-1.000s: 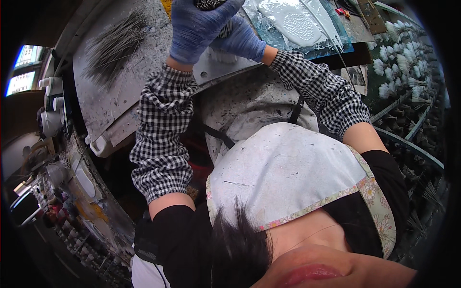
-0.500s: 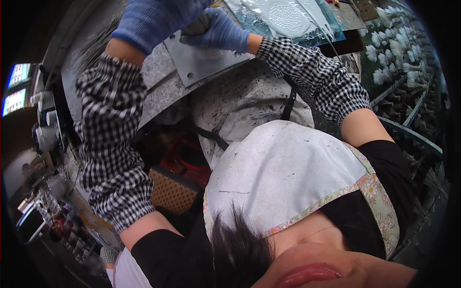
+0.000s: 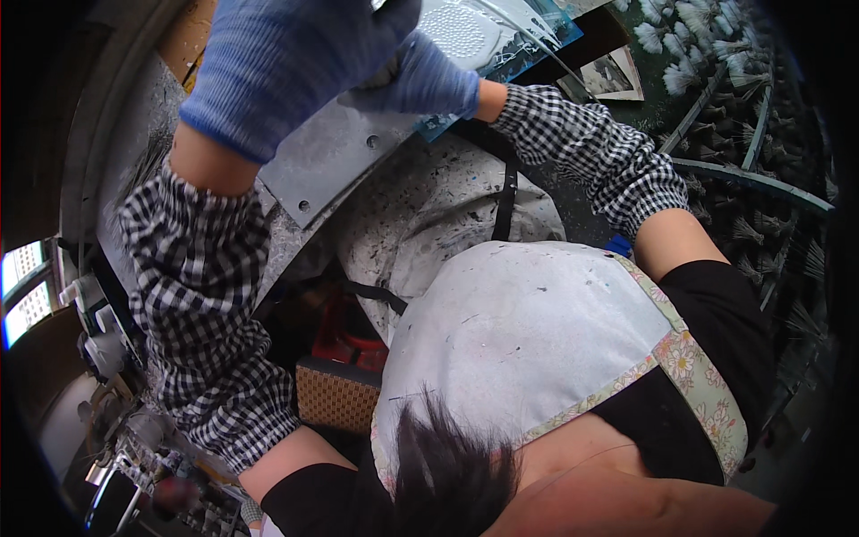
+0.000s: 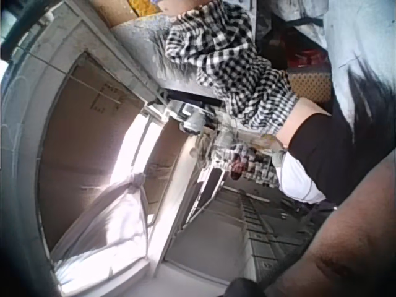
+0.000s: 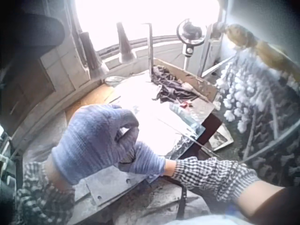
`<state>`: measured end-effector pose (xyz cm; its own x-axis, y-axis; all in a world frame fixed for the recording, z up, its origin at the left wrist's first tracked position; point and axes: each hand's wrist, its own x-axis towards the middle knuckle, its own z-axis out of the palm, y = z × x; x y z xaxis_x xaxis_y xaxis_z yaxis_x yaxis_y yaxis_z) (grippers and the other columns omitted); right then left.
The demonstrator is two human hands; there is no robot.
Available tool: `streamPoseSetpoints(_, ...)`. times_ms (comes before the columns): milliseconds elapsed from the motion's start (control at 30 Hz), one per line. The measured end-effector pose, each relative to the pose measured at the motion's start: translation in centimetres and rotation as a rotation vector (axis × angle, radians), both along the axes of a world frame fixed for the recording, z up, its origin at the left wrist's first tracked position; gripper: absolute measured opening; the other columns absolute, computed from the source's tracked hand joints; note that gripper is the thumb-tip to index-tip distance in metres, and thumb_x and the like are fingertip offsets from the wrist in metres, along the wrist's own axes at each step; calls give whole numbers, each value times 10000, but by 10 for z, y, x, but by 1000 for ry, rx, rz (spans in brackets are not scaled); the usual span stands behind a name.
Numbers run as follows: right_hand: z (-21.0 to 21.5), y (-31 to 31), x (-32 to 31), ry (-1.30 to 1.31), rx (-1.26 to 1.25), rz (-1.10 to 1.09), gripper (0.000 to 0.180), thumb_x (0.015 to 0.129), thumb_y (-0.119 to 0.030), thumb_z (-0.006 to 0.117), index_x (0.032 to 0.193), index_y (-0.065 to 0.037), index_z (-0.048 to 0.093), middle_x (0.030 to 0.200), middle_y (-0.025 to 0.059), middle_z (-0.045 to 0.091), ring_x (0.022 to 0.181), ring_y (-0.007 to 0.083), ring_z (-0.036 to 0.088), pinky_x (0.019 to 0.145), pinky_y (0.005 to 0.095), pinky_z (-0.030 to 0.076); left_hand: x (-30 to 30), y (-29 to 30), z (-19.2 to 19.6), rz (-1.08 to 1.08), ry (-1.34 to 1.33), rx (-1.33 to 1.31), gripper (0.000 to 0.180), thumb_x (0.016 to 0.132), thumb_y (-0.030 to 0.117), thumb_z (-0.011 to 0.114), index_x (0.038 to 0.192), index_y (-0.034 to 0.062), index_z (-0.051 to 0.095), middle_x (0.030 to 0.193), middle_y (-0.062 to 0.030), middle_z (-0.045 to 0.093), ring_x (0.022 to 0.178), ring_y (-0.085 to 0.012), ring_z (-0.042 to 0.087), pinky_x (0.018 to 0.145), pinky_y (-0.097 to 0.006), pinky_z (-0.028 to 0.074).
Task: The recorder is seen assembling large industrial-style brushes by bundling bristles and applying them to a circular base with adhesive.
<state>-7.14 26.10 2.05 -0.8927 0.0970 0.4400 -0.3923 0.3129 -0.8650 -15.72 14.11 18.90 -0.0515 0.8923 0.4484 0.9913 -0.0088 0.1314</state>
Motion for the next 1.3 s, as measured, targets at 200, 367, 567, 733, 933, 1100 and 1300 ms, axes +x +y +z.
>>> streamPoseSetpoints(200, 16, 92, 12, -33, 29, -268, 252, 834, -193, 853, 1012, -57, 738, 906, 20, 759, 871, 107, 695, 784, 297, 555, 3, 103, 27, -44, 101, -80, 163, 886, 192, 660, 839, 61, 742, 750, -133, 713, 699, -299, 710, 710, -421, 586)
streamPoseSetpoints(367, -12, 116, 3, -140, 120, -283, 235, 834, -186, 841, 1005, -70, 729, 882, 40, 741, 852, 112, 689, 770, 302, 551, 4, 125, 4, 1, 270, -48, 227, 897, 221, 626, 784, 58, 737, 705, -156, 693, 688, -322, 710, 706, -446, 589)
streamPoseSetpoints(567, -29, 118, 5, 0, 98, -405, 307, 814, -258, 854, 1016, -69, 721, 898, 66, 747, 850, 155, 707, 773, 329, 562, 1, 137, -2, -49, 221, -89, 228, 877, 209, 625, 788, 51, 763, 753, -157, 718, 718, -327, 717, 733, -437, 592)
streamPoseSetpoints(733, -29, 118, 2, -20, 92, -408, 310, 810, -267, 856, 1008, -71, 719, 894, 65, 749, 842, 159, 712, 760, 335, 568, 3, 141, -2, -74, 251, -20, 224, 879, 204, 630, 791, 49, 765, 740, -156, 717, 693, -316, 715, 731, -419, 598)
streamPoseSetpoints(933, -31, 117, 3, -50, 76, -413, 287, 814, -253, 857, 990, -75, 715, 873, 27, 741, 841, 112, 691, 763, 316, 559, 0, 141, -1, -83, 203, -143, 210, 871, 204, 639, 793, 59, 768, 736, -151, 716, 670, -306, 707, 704, -404, 598)
streamPoseSetpoints(1100, -30, 116, 2, -71, 12, -401, 292, 808, -262, 864, 980, -78, 717, 865, 28, 739, 829, 111, 689, 746, 313, 559, 3, 144, 0, -54, 182, -129, 206, 863, 206, 642, 793, 59, 766, 728, -154, 710, 664, -305, 706, 700, -407, 596)
streamPoseSetpoints(1300, -26, 116, 2, -103, 20, -428, 301, 800, -272, 869, 971, -77, 716, 859, 33, 742, 804, 123, 700, 745, 325, 566, 3, 143, 3, -78, 178, -137, 202, 860, 207, 641, 803, 61, 768, 729, -155, 709, 664, -311, 704, 695, -411, 594)
